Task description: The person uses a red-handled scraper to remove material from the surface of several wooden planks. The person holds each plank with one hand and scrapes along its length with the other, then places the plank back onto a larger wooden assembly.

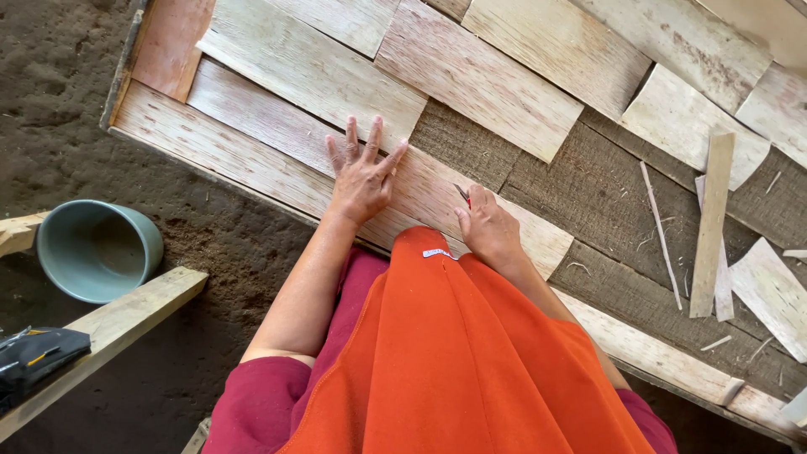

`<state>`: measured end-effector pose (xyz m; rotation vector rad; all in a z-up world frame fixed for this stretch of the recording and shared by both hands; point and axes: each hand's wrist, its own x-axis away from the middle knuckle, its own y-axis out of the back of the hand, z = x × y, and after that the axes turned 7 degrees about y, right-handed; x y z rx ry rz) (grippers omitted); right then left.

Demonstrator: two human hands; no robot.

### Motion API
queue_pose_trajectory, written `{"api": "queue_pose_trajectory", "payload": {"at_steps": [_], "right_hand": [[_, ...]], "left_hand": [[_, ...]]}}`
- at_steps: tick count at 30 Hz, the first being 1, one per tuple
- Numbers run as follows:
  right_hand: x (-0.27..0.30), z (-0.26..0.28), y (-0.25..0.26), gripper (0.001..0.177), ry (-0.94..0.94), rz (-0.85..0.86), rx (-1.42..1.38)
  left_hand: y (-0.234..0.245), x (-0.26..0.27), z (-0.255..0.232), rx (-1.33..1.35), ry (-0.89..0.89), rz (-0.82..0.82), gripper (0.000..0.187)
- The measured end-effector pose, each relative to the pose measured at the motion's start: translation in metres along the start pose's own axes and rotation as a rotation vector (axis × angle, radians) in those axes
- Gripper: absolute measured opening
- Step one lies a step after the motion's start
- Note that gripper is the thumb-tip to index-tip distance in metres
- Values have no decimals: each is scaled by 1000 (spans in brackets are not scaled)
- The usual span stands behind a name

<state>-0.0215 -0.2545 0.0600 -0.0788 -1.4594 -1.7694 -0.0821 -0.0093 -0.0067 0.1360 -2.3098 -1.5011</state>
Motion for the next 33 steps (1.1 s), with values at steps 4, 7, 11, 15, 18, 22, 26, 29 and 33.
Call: {"api": "queue_pose_trajectory", "payload": {"at_steps": [4,7,11,15,18,22,26,29,33], "right_hand": [[10,-3,0,30,-39,34,26],[21,-3,-4,25,-45,47,73],[31,-9,-10,27,-62,97,91],[36,-12,-10,28,-57,109,94],[35,-18,-17,28,-42,96,74],[36,-17,-21,24,-31,60,44],[38,-14,-24,23,-32,25,23],[40,-16,-21,24,-28,13,-9],[31,-29,-24,30,-60,32,-100]], "left_hand": [[5,4,-16,-31,-18,-11,52],[6,13,-36,0,-84,30,55],[-12,22,-53,-30,-249,115,68],[-26,25,-59,-53,-335,123,87],[-32,23,-60,-70,-356,104,88],[-29,24,-64,-112,-324,143,86],[-28,23,-67,-110,-286,182,85],[-25,23,-70,-118,-273,191,85],[-19,22,-70,-83,-262,185,85]]}}
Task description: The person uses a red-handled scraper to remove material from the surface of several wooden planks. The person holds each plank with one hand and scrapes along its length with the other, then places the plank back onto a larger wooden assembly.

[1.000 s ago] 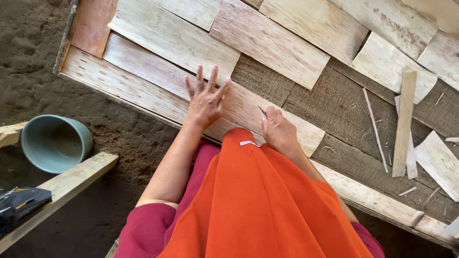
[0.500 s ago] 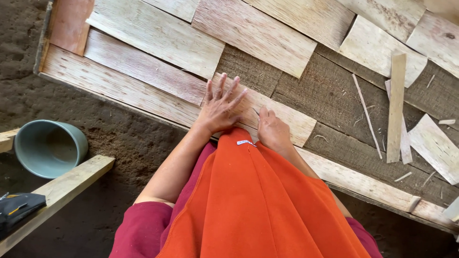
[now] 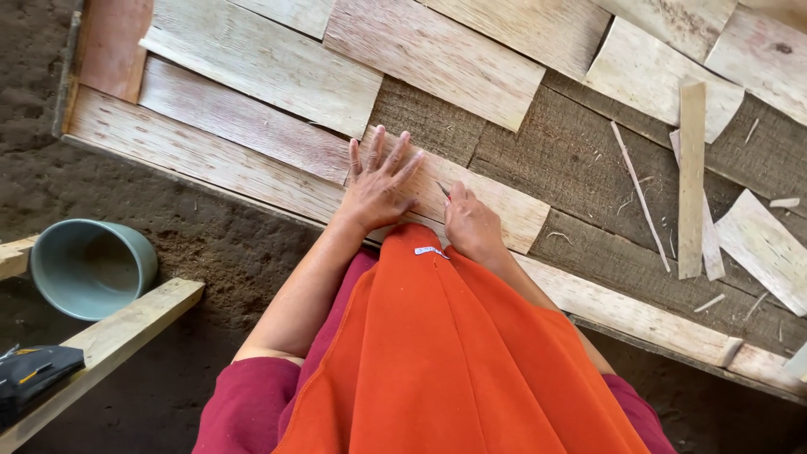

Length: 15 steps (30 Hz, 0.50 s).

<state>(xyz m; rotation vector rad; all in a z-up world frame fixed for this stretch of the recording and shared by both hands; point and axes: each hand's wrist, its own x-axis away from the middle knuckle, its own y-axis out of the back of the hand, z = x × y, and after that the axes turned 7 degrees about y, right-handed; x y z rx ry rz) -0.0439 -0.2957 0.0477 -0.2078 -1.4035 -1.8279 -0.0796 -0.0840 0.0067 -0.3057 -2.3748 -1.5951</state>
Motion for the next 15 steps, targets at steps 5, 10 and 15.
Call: {"api": "queue_pose_trajectory", "payload": {"at_steps": [5,10,15], "right_hand": [[-8,23,23,32,37,-66,-73],[-32,43,20,32,141,-140,-61],[-66,67,-7,40,371,-154,-15]], "left_hand": [[13,2,21,118,106,-109,79],[21,5,66,192,388,-224,85],[-14,8,103,214,401,-535,80]]}}
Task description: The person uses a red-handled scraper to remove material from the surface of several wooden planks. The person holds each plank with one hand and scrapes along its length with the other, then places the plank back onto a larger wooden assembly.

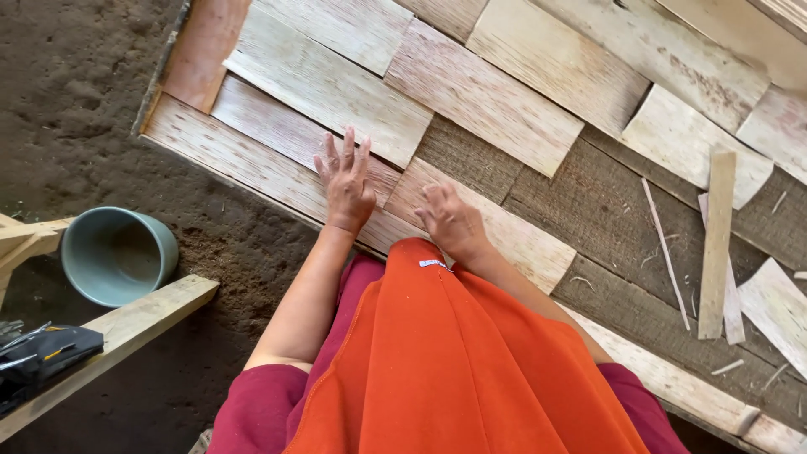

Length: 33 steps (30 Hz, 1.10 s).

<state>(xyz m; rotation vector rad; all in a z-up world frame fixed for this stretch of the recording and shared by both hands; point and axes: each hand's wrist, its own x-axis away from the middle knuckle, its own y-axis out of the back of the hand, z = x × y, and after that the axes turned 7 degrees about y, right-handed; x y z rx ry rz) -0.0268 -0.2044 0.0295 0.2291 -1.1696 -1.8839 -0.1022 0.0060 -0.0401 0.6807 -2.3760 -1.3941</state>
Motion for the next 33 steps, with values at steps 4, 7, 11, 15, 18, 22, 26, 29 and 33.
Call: {"api": "queue_pose_trajectory", "payload": {"at_steps": [4,7,11,15,18,22,26,29,33], "right_hand": [[-18,17,-16,47,61,16,133],[-27,33,-8,56,57,24,156],[-41,44,-5,68,71,40,144],[-51,43,-12,74,49,65,178],[-54,43,-16,73,40,65,185],[-55,49,-9,72,22,101,173],[-55,50,-7,74,-13,115,168],[-55,54,-1,73,-17,115,159],[-55,52,3,51,-26,48,36]], "left_hand": [[7,-7,-2,-98,-21,-7,66],[4,-14,6,-172,-78,-17,55],[12,-24,11,-129,-116,77,57],[14,-31,16,-160,-138,74,53],[13,-33,18,-118,-146,81,52],[17,-35,16,-118,-152,73,50],[16,-37,16,-133,-155,72,50],[14,-37,18,-144,-155,70,50],[13,-38,20,-124,-175,40,51]]}}
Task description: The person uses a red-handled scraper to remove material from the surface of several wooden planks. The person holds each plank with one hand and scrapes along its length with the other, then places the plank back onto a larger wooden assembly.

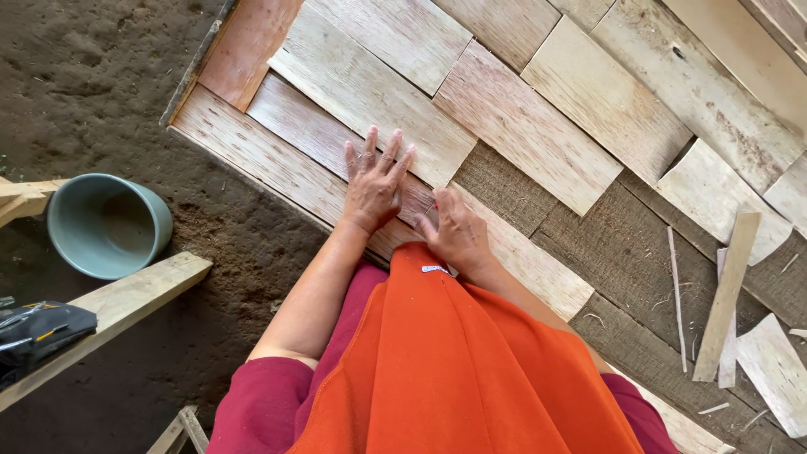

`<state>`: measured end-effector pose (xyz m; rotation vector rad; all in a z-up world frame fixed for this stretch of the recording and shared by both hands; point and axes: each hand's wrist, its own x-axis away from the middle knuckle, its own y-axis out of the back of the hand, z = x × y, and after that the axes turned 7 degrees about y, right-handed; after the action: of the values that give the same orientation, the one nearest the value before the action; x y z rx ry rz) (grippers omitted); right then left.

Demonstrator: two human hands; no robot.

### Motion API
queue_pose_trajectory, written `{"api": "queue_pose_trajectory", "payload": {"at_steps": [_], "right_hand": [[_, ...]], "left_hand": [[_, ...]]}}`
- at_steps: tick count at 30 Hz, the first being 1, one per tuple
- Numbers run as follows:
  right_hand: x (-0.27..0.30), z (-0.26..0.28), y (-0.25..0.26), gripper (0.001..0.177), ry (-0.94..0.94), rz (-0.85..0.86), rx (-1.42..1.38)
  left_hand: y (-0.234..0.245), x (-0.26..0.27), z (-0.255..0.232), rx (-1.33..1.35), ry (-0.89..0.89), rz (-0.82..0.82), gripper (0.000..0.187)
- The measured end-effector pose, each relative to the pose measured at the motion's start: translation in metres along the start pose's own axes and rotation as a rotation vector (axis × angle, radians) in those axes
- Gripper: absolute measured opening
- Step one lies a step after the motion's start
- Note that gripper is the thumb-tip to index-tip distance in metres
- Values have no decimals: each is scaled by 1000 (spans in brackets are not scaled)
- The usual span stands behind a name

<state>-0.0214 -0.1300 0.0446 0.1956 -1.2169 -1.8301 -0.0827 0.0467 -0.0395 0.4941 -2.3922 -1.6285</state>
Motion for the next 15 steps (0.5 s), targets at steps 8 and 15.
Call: {"api": "queue_pose_trajectory", "payload": {"at_steps": [8,15], "right_hand": [[-14,-42,-20,29,35,-95,28],[-13,-15,-13,52,66,38,81]], "left_hand": [[-2,1,4,60,1,-113,42],[-8,3,8,93,-39,-276,18]]}}
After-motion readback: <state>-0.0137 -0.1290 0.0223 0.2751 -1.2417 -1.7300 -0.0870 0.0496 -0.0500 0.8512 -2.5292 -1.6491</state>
